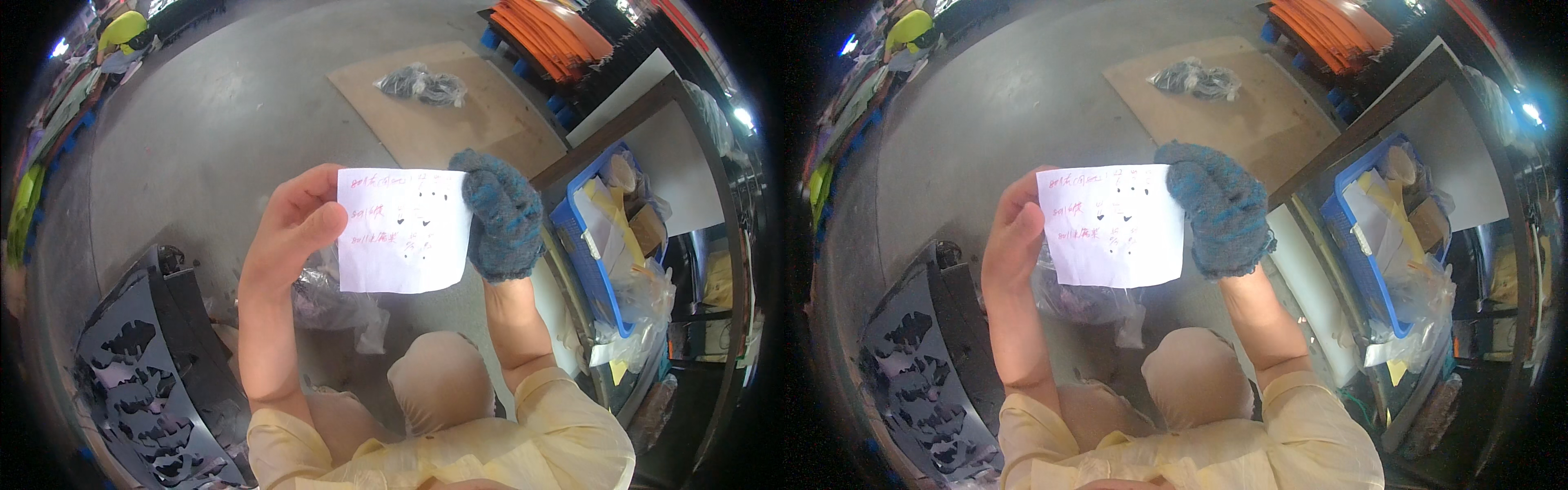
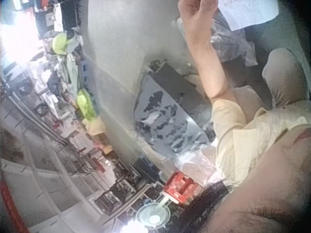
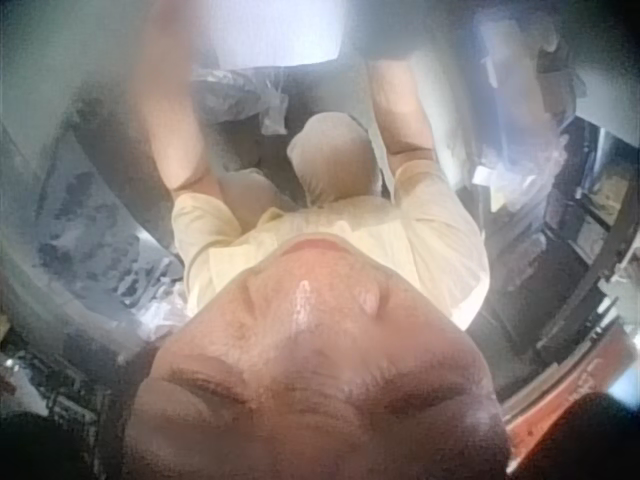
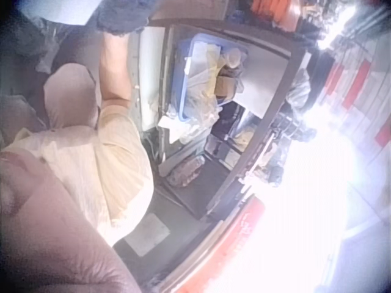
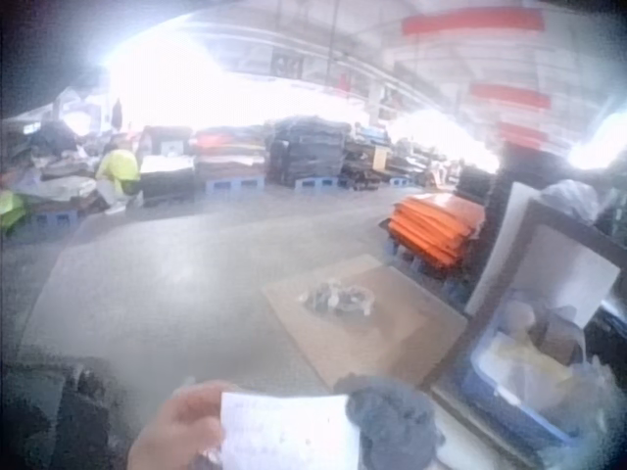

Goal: The person squats to open plastic bags and remove small dark parts, then stands to place them on a table. They handle a handwritten note and several perforated plastic components, moving them between the table and a nearby workbench.

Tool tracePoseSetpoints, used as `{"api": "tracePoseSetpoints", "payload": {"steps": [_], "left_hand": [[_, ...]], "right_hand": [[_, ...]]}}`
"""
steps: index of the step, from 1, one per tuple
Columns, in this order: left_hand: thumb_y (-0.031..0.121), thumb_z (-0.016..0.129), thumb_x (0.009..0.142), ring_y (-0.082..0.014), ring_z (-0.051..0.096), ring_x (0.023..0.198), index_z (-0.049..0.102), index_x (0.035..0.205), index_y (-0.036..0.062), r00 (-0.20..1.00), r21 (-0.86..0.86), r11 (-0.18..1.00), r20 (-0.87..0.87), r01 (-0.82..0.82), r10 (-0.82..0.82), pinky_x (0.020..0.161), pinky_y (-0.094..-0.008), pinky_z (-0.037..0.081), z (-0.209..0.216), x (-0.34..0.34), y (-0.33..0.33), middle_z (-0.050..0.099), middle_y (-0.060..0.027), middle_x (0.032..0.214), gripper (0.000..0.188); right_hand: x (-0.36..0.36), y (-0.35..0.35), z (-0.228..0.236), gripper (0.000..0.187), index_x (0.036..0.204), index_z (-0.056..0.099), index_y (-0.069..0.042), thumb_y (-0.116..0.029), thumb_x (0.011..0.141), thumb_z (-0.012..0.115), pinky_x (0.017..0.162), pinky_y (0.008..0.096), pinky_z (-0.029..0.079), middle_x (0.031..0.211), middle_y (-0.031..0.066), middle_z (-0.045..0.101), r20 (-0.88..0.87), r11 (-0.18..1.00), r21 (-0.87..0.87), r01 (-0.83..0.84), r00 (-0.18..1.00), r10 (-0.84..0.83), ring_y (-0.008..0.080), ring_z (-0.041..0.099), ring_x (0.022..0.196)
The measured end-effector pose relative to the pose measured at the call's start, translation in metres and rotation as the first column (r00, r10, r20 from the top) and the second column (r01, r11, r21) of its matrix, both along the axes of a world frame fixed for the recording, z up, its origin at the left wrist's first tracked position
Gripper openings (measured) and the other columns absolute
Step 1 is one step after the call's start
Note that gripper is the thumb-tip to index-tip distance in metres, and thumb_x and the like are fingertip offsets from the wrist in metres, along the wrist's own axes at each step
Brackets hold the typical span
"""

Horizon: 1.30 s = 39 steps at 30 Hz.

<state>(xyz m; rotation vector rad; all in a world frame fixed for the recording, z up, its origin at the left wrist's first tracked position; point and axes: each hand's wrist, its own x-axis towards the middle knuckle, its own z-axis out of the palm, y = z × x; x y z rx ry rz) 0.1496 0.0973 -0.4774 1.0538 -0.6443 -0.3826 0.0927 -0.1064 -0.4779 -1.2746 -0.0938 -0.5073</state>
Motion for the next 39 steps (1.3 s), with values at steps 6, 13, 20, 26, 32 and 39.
{"api": "tracePoseSetpoints", "payload": {"steps": [6,13,20,26,32,39], "left_hand": [[0.024,0.058,0.086,-0.0057,0.055,0.076,0.061,0.098,-0.0020,0.996,0.147,0.987,-0.050,-0.070,0.078,0.067,-0.0198,0.041,0.003,-0.002,0.002,0.063,-0.0016,0.085,0.029],[0.021,0.056,0.087,-0.0021,0.048,0.066,0.064,0.090,0.0000,0.988,0.224,0.963,0.005,-0.150,0.153,0.057,-0.0191,0.035,0.000,0.001,0.002,0.060,0.0032,0.074,0.023],[0.021,0.056,0.087,-0.0017,0.047,0.066,0.063,0.086,0.0003,0.989,0.210,0.967,0.006,-0.145,0.147,0.058,-0.0185,0.035,0.000,0.002,0.001,0.057,0.0042,0.072,0.022],[0.022,0.056,0.088,-0.0017,0.047,0.066,0.063,0.084,-0.0002,0.988,0.229,0.962,-0.006,-0.148,0.154,0.058,-0.0186,0.036,0.002,-0.001,0.000,0.056,0.0046,0.071,0.023],[0.022,0.056,0.088,-0.0020,0.046,0.064,0.063,0.081,0.0002,0.987,0.251,0.954,0.035,-0.162,0.158,0.057,-0.0189,0.035,-0.001,0.003,0.001,0.056,0.0046,0.070,0.024],[0.022,0.057,0.087,-0.0011,0.043,0.060,0.064,0.080,0.0016,0.967,0.233,0.950,-0.100,-0.208,0.236,0.054,-0.0197,0.033,-0.001,0.002,-0.001,0.054,0.0060,0.066,0.022]], "right_hand": [[-0.001,0.004,-0.001,0.022,0.097,0.065,-0.002,-0.014,0.078,0.065,0.078,0.0290,0.047,0.096,0.0104,0.065,-0.027,0.983,-0.173,0.058,0.998,-0.063,0.0182,0.060,0.084],[0.000,0.007,-0.001,0.022,0.096,0.065,0.000,-0.014,0.080,0.062,0.081,0.0304,0.045,0.096,0.0111,0.064,0.013,0.970,-0.226,0.091,0.996,-0.091,0.0194,0.059,0.087],[0.001,0.005,-0.001,0.022,0.097,0.064,0.001,-0.013,0.080,0.060,0.083,0.0302,0.044,0.097,0.0115,0.064,0.064,0.921,-0.353,0.166,0.986,-0.153,0.0197,0.059,0.089],[0.001,0.005,-0.003,0.019,0.100,0.063,-0.001,-0.004,0.083,0.056,0.085,0.0282,0.044,0.100,0.0093,0.063,0.115,0.937,-0.310,0.161,0.985,-0.132,0.0170,0.058,0.093],[0.001,0.006,-0.011,0.020,0.102,0.062,0.000,-0.003,0.084,0.055,0.085,0.0275,0.044,0.101,0.0090,0.063,0.139,0.905,-0.344,0.250,0.967,-0.214,0.0168,0.057,0.094],[0.002,-0.005,-0.018,0.034,0.114,0.053,-0.001,-0.016,0.085,0.059,0.085,0.0320,0.046,0.107,0.0107,0.060,0.058,0.999,0.033,-0.024,0.998,0.022,0.0207,0.058,0.093]]}}
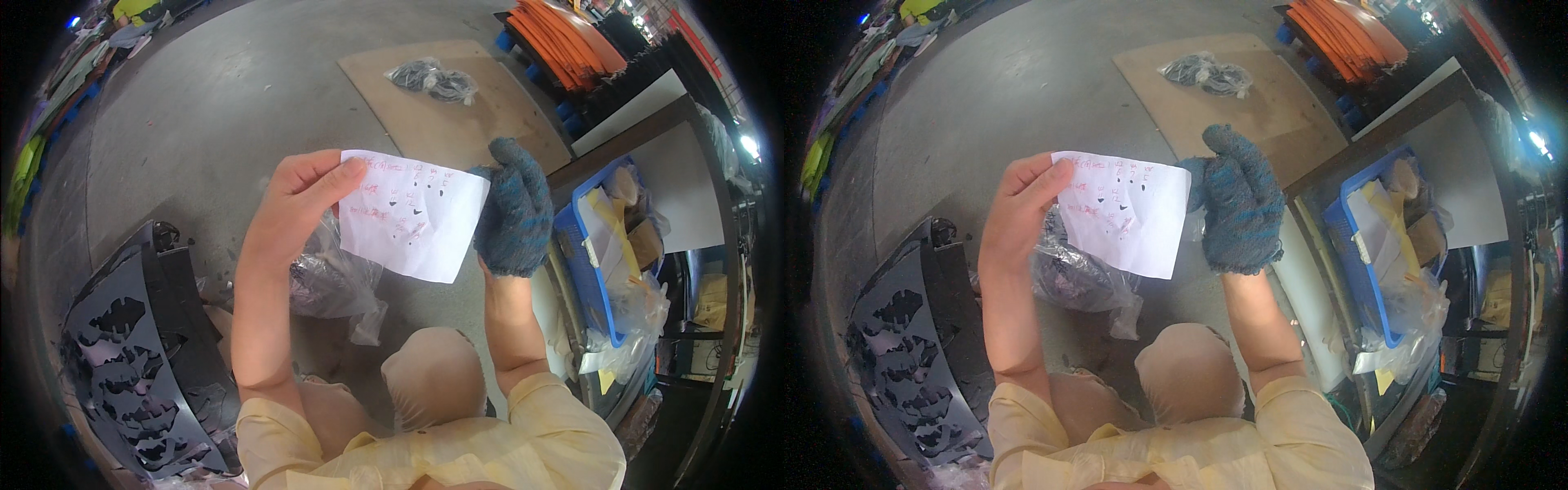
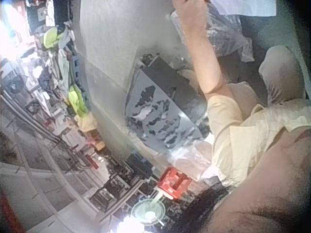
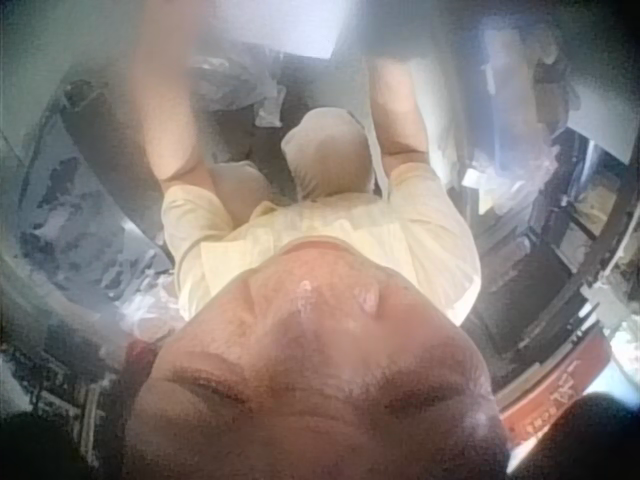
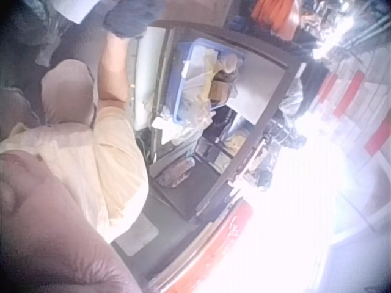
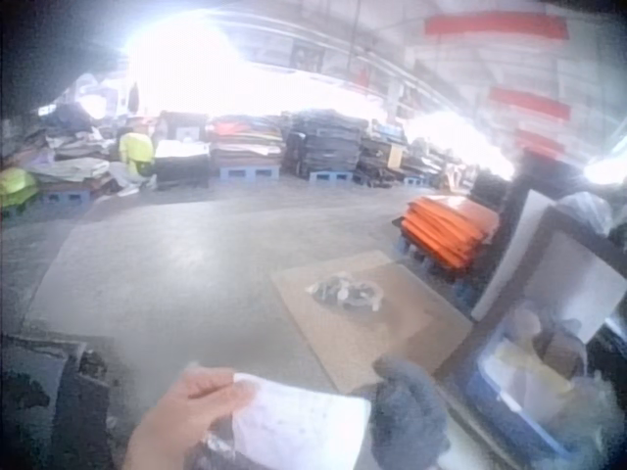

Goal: The person squats to open plastic bags and remove small dark parts, then stands to place them on a table. They handle a handwritten note and several perforated plastic components, moving them between the table and a nearby workbench.

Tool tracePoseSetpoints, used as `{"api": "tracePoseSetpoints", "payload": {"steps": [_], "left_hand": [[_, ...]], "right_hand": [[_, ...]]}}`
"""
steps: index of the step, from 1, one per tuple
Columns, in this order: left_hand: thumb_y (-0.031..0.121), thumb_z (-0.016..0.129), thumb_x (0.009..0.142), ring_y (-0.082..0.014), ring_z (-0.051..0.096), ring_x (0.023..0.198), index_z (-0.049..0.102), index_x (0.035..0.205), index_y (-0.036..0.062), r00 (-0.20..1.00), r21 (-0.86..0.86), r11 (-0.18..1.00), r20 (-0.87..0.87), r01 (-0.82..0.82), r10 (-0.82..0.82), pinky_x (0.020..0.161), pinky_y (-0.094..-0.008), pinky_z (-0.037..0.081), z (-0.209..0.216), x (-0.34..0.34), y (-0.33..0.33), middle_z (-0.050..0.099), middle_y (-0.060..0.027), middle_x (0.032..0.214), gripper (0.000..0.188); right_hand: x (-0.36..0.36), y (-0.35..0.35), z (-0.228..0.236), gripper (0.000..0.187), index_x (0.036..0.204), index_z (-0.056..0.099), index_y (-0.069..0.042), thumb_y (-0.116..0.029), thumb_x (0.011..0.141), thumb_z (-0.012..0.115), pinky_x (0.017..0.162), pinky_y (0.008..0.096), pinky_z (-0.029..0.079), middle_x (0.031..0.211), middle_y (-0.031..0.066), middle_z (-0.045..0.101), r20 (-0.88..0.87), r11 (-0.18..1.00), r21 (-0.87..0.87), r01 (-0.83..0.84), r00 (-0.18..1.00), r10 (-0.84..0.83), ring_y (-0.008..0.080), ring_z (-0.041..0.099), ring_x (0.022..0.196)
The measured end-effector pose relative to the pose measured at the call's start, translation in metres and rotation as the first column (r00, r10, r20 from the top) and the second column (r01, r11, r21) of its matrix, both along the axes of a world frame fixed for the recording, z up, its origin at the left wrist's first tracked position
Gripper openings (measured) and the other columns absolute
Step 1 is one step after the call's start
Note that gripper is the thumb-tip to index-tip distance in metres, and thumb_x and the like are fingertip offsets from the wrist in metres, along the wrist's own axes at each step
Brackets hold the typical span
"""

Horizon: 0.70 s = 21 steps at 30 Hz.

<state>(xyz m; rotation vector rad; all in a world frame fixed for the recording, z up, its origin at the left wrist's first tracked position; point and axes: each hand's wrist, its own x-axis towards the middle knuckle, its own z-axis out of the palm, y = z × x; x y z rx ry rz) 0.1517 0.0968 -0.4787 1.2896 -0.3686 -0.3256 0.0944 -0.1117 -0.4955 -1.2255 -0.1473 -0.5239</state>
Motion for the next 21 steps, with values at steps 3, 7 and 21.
{"api": "tracePoseSetpoints", "payload": {"steps": [3,7,21], "left_hand": [[0.022,0.058,0.086,-0.0009,0.043,0.060,0.065,0.079,0.0013,0.999,0.058,0.998,0.042,-0.001,-0.001,0.053,-0.0197,0.032,0.001,0.002,0.002,0.055,0.0056,0.065,0.023],[0.022,0.058,0.086,-0.0008,0.042,0.059,0.064,0.074,0.0013,0.998,0.093,0.995,0.061,-0.030,0.024,0.052,-0.0195,0.031,-0.001,0.002,0.001,0.053,0.0057,0.064,0.024],[0.022,0.055,0.088,-0.0015,0.043,0.062,0.065,0.082,-0.0012,0.998,0.098,0.995,0.064,-0.012,0.006,0.054,-0.0197,0.033,-0.001,0.004,0.000,0.055,0.0049,0.067,0.025]], "right_hand": [[0.000,-0.003,-0.001,0.037,0.115,0.052,-0.002,-0.021,0.084,0.060,0.083,0.0327,0.048,0.106,0.0107,0.060,0.010,0.999,0.031,-0.025,1.000,0.025,0.0214,0.058,0.092],[0.003,0.002,-0.004,0.038,0.115,0.052,-0.001,-0.016,0.082,0.061,0.073,0.0276,0.048,0.098,0.0112,0.061,0.053,0.998,0.035,-0.046,0.998,0.044,0.0187,0.059,0.083],[0.002,0.015,-0.008,0.039,0.111,0.055,-0.002,0.007,0.074,0.063,0.071,0.0221,0.047,0.097,0.0055,0.059,-0.078,0.968,-0.177,0.180,0.978,-0.196,0.0101,0.055,0.079]]}}
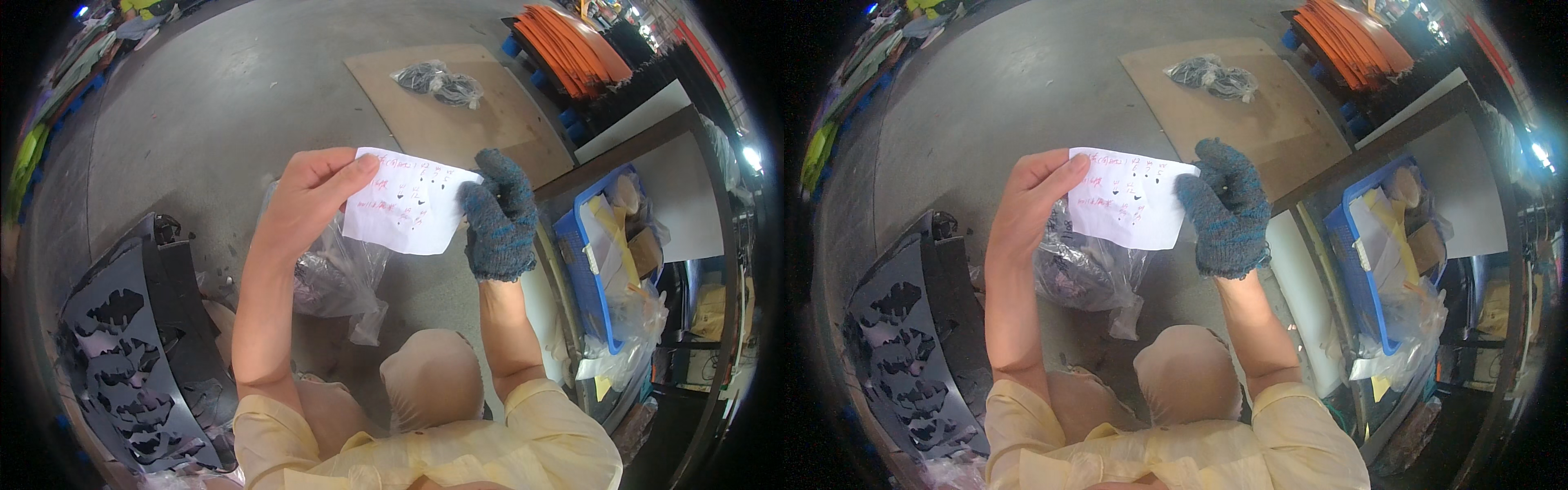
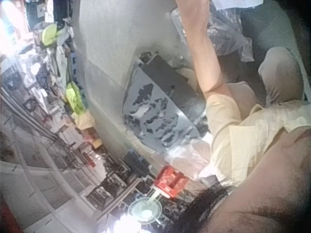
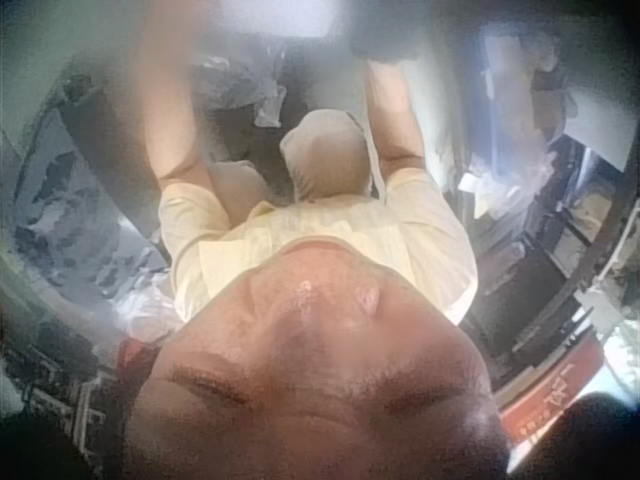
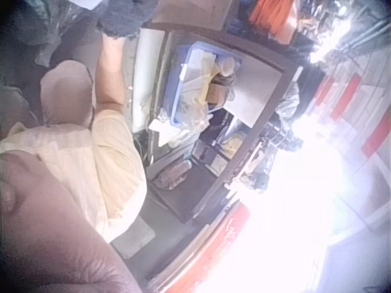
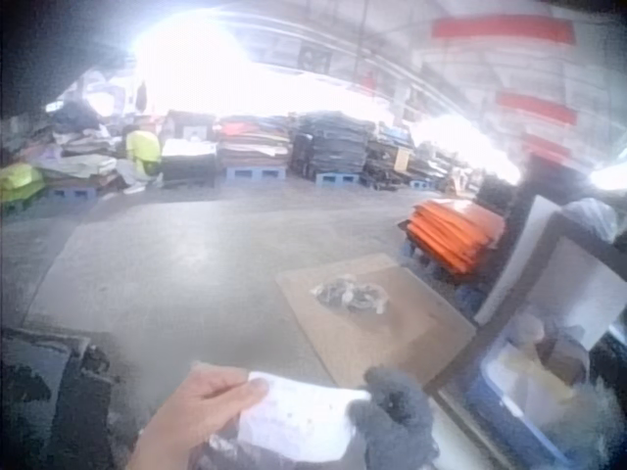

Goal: The person squats to open plastic bags and remove small dark parts, then stands to place them on a table. They handle a handwritten note and several perforated plastic components, moving them between the table and a nearby workbench.

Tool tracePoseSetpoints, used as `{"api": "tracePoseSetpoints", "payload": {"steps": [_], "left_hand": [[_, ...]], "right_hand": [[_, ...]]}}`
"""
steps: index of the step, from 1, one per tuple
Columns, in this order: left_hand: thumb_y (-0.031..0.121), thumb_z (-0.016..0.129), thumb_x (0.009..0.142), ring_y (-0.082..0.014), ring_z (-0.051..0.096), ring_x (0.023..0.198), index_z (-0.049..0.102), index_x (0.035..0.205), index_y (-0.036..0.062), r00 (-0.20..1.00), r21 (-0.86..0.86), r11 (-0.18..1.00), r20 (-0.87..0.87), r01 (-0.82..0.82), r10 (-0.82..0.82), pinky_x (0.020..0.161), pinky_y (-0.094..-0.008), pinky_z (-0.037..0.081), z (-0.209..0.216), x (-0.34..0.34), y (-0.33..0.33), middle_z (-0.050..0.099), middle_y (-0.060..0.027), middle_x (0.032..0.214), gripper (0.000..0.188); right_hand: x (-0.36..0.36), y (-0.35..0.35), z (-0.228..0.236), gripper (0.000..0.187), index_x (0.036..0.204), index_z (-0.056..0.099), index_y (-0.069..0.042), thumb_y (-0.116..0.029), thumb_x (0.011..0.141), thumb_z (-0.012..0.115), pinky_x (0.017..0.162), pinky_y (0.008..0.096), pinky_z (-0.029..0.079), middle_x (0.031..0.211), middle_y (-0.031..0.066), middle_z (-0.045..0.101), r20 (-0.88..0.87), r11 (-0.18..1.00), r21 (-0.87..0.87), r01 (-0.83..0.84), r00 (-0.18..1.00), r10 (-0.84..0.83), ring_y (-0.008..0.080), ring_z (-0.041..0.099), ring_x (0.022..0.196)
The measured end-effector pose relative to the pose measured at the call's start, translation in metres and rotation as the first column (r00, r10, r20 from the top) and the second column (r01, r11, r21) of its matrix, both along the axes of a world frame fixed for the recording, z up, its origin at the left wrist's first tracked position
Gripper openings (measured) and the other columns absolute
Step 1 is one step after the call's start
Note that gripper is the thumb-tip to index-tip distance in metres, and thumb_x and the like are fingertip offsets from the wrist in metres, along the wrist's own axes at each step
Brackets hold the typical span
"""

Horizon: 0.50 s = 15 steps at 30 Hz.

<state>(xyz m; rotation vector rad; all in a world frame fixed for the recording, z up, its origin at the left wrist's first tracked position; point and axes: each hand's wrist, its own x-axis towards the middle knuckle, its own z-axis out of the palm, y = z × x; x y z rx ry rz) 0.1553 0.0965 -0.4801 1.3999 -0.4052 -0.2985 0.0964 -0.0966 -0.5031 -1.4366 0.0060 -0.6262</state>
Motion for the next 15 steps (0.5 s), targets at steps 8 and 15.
{"api": "tracePoseSetpoints", "payload": {"steps": [8,15], "left_hand": [[0.022,0.052,0.089,-0.0056,0.055,0.070,0.063,0.090,-0.0016,0.999,-0.050,0.999,-0.038,0.012,-0.013,0.064,-0.0202,0.041,-0.0019,0.0006,-0.0005,0.062,-0.0008,0.079,0.026],[0.021,0.052,0.089,-0.0058,0.055,0.070,0.062,0.090,-0.0003,0.996,-0.061,0.998,-0.077,0.032,-0.037,0.064,-0.0199,0.042,-0.0036,0.0032,0.0006,0.062,-0.0006,0.079,0.024]], "right_hand": [[0.0008,-0.0039,-0.0061,0.039,0.111,0.054,-0.003,0.007,0.075,0.062,0.075,0.0238,0.048,0.107,0.0074,0.058,0.019,0.999,-0.015,-0.041,0.999,0.041,0.0117,0.055,0.086],[0.0024,-0.0025,-0.0097,0.038,0.111,0.055,-0.003,0.008,0.075,0.061,0.074,0.0239,0.048,0.105,0.0073,0.059,0.026,1.000,-0.011,-0.017,1.000,0.017,0.0118,0.056,0.086]]}}
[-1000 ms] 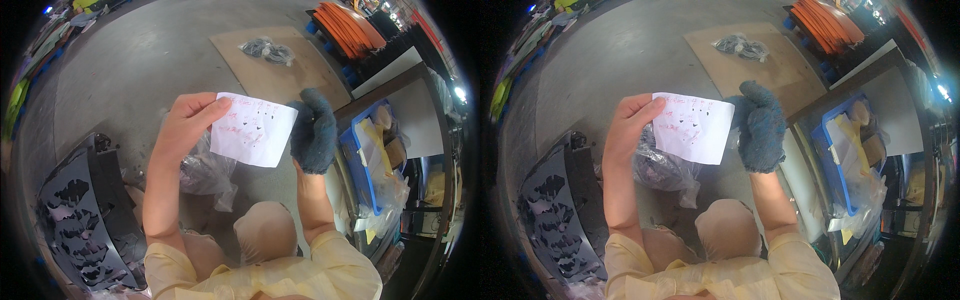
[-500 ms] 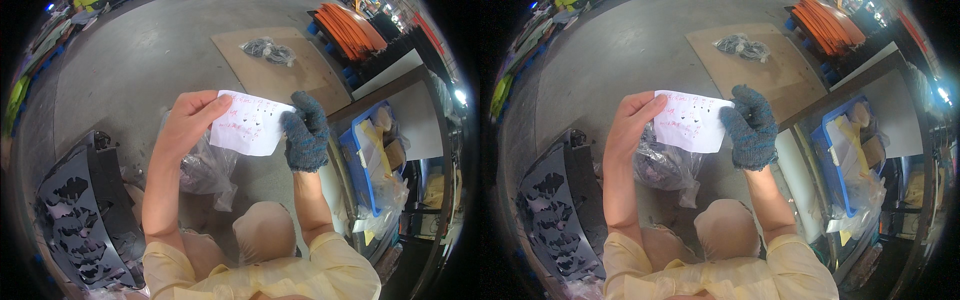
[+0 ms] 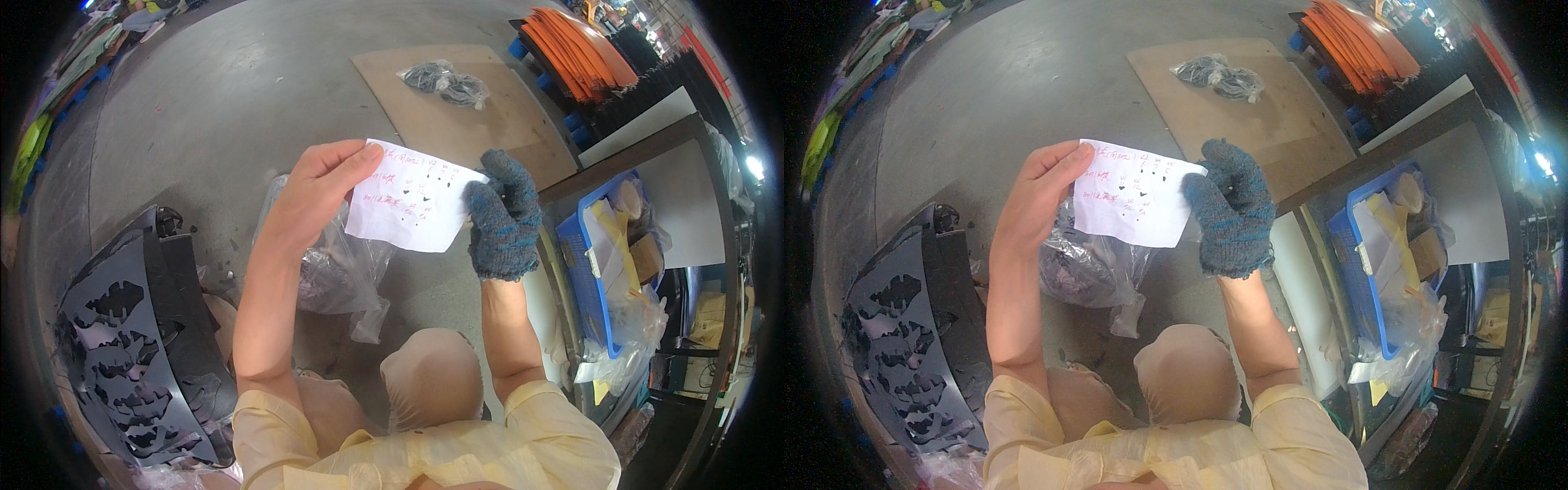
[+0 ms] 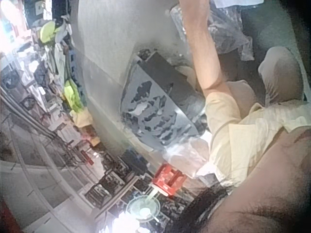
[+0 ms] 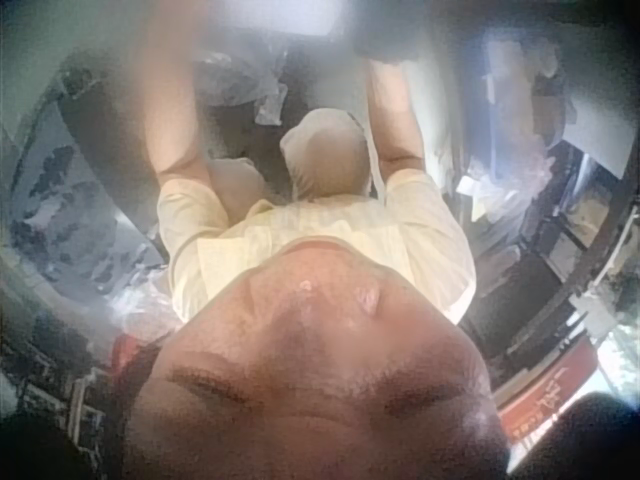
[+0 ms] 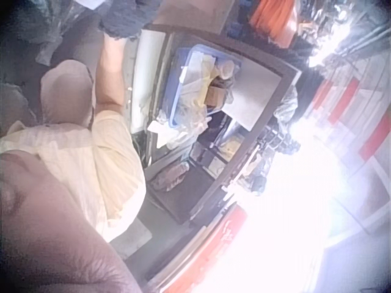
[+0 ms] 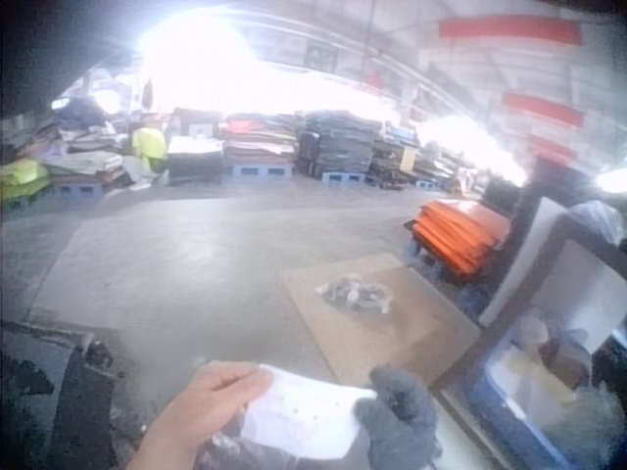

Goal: The person squats to open plastic bags and remove small dark parts, then stands to place them on a table. They handle a handwritten note and several perforated plastic components, moving them between the table and a nearby workbench.

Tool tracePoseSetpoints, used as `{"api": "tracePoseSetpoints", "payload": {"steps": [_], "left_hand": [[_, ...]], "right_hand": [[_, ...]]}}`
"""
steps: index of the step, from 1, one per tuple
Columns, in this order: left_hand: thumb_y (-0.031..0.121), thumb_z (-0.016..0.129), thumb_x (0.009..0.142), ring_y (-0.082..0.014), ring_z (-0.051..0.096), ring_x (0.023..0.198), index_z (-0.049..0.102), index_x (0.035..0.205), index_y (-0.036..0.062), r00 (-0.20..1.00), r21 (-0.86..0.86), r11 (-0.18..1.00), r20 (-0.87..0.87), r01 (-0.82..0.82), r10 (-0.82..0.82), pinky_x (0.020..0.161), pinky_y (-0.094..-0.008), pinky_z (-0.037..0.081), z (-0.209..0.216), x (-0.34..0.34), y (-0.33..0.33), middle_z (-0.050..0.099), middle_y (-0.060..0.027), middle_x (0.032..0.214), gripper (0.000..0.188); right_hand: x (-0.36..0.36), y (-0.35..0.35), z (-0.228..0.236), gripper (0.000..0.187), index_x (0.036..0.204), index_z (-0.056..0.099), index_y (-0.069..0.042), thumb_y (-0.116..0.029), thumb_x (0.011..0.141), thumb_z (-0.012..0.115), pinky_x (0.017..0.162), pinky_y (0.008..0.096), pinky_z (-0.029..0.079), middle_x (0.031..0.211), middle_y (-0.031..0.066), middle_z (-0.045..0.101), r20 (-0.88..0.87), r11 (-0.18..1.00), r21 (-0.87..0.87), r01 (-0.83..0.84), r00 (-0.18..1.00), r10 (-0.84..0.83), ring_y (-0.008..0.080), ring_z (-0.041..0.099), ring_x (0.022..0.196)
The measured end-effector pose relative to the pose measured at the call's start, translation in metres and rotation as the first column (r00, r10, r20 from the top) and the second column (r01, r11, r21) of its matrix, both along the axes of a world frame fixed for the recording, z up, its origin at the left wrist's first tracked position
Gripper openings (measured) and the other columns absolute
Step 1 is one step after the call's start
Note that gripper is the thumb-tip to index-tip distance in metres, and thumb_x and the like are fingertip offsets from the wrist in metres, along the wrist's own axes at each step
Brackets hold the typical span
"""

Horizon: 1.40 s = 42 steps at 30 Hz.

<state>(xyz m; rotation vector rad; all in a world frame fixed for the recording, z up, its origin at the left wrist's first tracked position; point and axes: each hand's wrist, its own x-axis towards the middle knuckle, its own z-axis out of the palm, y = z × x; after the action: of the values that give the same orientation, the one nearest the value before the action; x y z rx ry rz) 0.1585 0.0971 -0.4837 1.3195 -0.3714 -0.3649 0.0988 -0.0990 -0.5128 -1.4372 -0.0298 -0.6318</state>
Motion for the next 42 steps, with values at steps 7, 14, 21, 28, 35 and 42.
{"api": "tracePoseSetpoints", "payload": {"steps": [7,14,21,28,35,42], "left_hand": [[0.021,0.052,0.089,-0.0067,0.056,0.072,0.063,0.091,0.0000,0.999,-0.048,0.999,-0.036,0.010,-0.012,0.067,-0.0212,0.043,-0.004,0.002,-0.001,0.062,-0.0013,0.081,0.024],[0.024,0.053,0.089,-0.0042,0.054,0.073,0.064,0.095,0.0014,0.996,-0.121,0.992,-0.080,0.040,-0.050,0.065,-0.0203,0.041,-0.011,0.006,-0.002,0.062,0.0010,0.082,0.025],[0.022,0.052,0.090,-0.0060,0.058,0.077,0.061,0.099,0.0018,0.979,-0.260,0.961,-0.151,0.097,-0.140,0.068,-0.0211,0.044,-0.017,0.010,-0.003,0.063,-0.0007,0.087,0.024],[0.022,0.051,0.091,-0.0068,0.059,0.078,0.061,0.099,0.0024,0.971,-0.303,0.946,-0.168,0.114,-0.171,0.068,-0.0216,0.045,-0.021,0.011,-0.005,0.063,-0.0013,0.087,0.023],[0.019,0.047,0.092,-0.0118,0.062,0.079,0.060,0.097,0.0009,0.971,-0.314,0.944,-0.176,0.102,-0.163,0.070,-0.0258,0.048,-0.024,0.013,-0.005,0.064,-0.0051,0.088,0.023],[0.018,0.046,0.092,-0.0116,0.062,0.079,0.060,0.096,0.0013,0.969,-0.361,0.927,-0.173,0.104,-0.177,0.070,-0.0262,0.048,-0.028,0.014,-0.007,0.064,-0.0045,0.088,0.022]], "right_hand": [[0.001,-0.001,-0.002,0.038,0.110,0.056,-0.004,0.007,0.074,0.062,0.070,0.0219,0.047,0.102,0.0058,0.060,0.009,0.999,-0.034,-0.014,1.000,0.014,0.0089,0.054,0.079],[0.000,0.000,-0.002,0.037,0.109,0.056,-0.005,0.006,0.074,0.063,0.068,0.0210,0.046,0.101,0.0046,0.060,0.010,1.000,-0.012,-0.002,1.000,0.002,0.0077,0.053,0.076],[0.000,0.001,-0.004,0.037,0.109,0.056,-0.005,0.006,0.074,0.063,0.072,0.0224,0.047,0.104,0.0050,0.060,-0.009,1.000,-0.006,0.006,1.000,-0.006,0.0092,0.054,0.082],[0.000,0.000,-0.007,0.037,0.109,0.056,-0.005,0.006,0.074,0.063,0.071,0.0222,0.046,0.103,0.0047,0.060,-0.029,1.000,0.014,-0.020,0.999,0.020,0.0090,0.054,0.080],[0.002,-0.001,-0.010,0.037,0.109,0.056,-0.006,0.003,0.075,0.064,0.071,0.0227,0.047,0.104,0.0061,0.060,-0.018,0.999,-0.036,-0.008,1.000,0.008,0.0103,0.056,0.082],[0.001,0.000,-0.010,0.036,0.110,0.056,-0.005,0.004,0.075,0.063,0.072,0.0230,0.048,0.107,0.0075,0.059,-0.037,1.000,-0.002,-0.023,0.999,0.023,0.0114,0.057,0.086]]}}
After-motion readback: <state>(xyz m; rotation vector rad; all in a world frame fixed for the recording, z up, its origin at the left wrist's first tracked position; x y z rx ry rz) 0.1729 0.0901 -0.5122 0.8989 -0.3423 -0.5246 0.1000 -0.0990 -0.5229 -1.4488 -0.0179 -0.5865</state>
